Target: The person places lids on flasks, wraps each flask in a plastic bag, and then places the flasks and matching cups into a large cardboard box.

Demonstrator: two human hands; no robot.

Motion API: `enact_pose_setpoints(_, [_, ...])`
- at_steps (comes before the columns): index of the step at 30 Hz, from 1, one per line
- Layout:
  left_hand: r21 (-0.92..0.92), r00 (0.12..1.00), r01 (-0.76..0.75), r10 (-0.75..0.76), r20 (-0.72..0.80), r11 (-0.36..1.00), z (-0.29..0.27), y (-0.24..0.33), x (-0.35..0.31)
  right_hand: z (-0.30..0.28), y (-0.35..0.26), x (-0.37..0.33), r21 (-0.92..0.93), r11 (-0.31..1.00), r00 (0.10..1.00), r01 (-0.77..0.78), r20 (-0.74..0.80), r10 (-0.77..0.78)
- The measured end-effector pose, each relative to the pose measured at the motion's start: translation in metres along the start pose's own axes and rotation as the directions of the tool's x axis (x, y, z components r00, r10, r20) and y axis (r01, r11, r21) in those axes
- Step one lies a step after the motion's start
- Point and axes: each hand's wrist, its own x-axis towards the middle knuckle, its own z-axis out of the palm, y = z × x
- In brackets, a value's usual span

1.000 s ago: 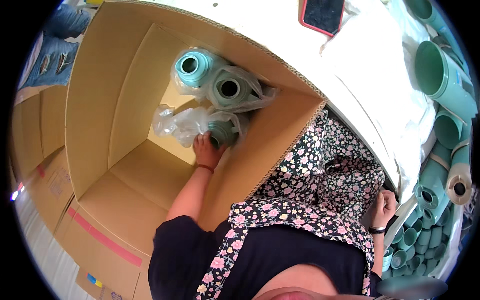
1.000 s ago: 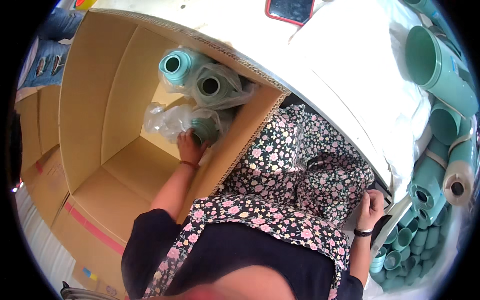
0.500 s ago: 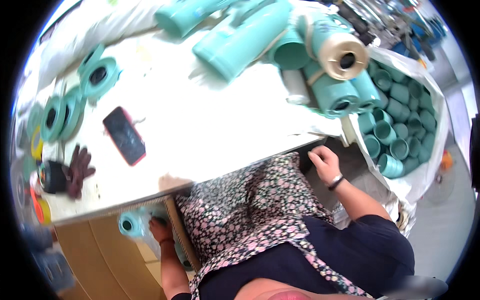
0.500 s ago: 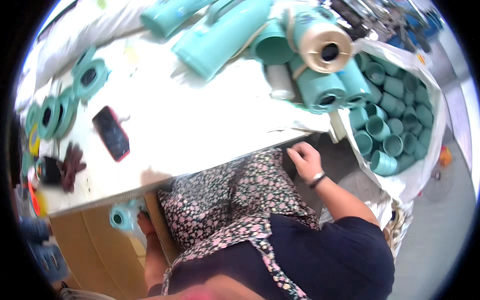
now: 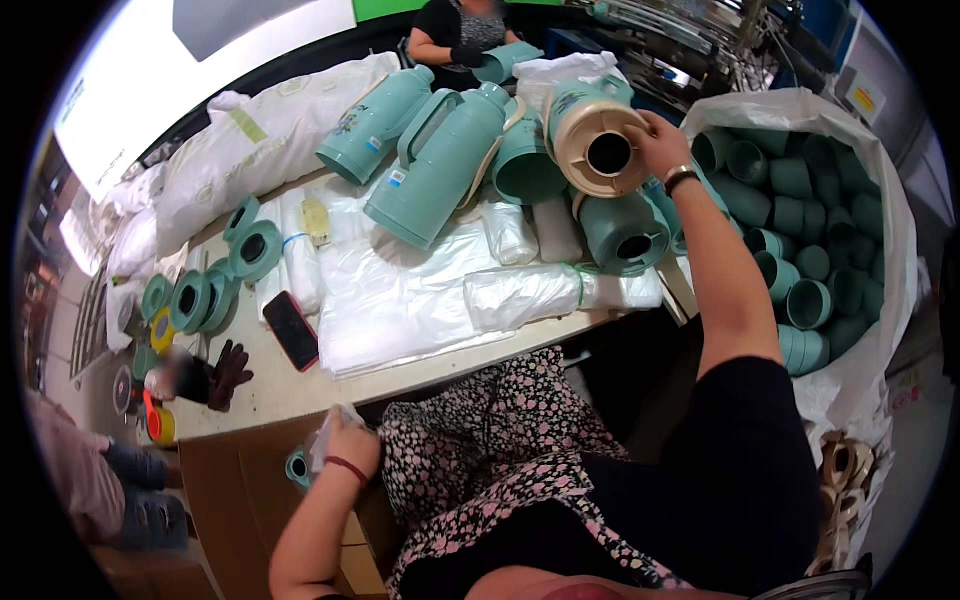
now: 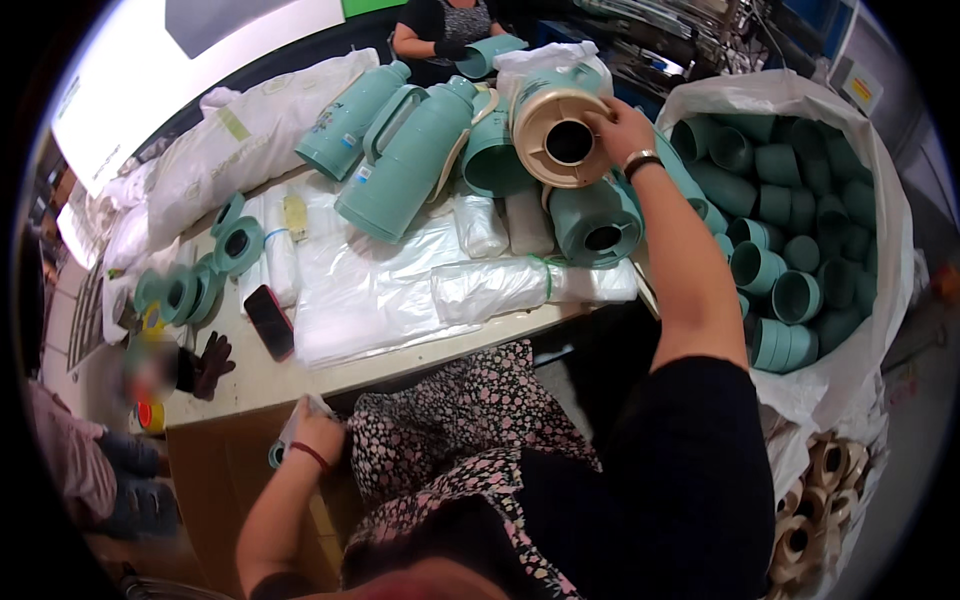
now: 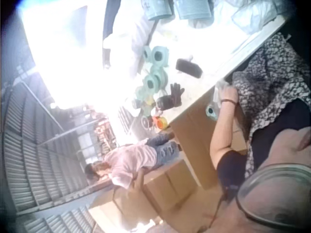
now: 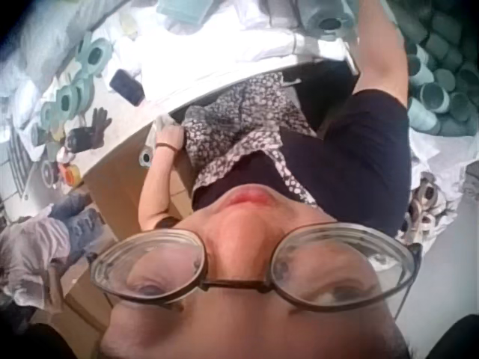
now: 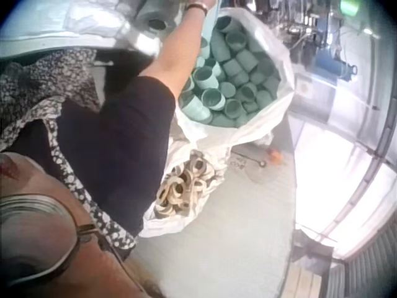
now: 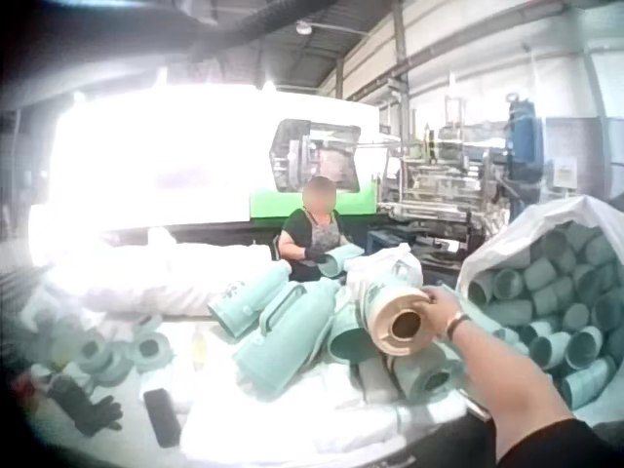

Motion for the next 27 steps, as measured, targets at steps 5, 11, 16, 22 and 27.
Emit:
enact_pose_setpoints(5, [-0.13, 0.91, 0.272, -0.299, -0.288, 0.953, -0.135, 0.0, -0.029, -0.114, -0.029, -0.119, 0.438, 0.883, 0.976, 0.168, 0.053, -0.212])
enact_pose_setpoints(11, [-0.161, 0.218, -0.887, 0.085, -0.972, 0.432, -0.344, 0.062, 0.046, -0.168, -0.122, -0.169, 0.485, 0.65, 0.314, 0.586, 0.603, -0.733])
enact_pose_setpoints(16, [-0.63, 0.691, -0.717, 0.425, -0.585, 0.299, -0.212, 0.141, 0.068, -0.11, -0.114, -0.262, 0.246, 0.879, 0.651, 0.408, 0.597, -0.469])
enact_pose_setpoints(22, [-0.905, 0.951, -0.309, 0.109, -0.289, 0.293, -0.164, 0.099, 0.022, -0.067, -0.097, -0.351, 0.201, 0.972, 0.884, -0.124, 0.467, 0.016])
enact_pose_setpoints(27, [-0.886, 0.888, -0.435, -0.237, -0.393, -0.161, -0.092, 0.085, -0.034, 0.018, -0.174, -0.237, 0.256, 0.746, 0.6, 0.615, 0.462, -0.653])
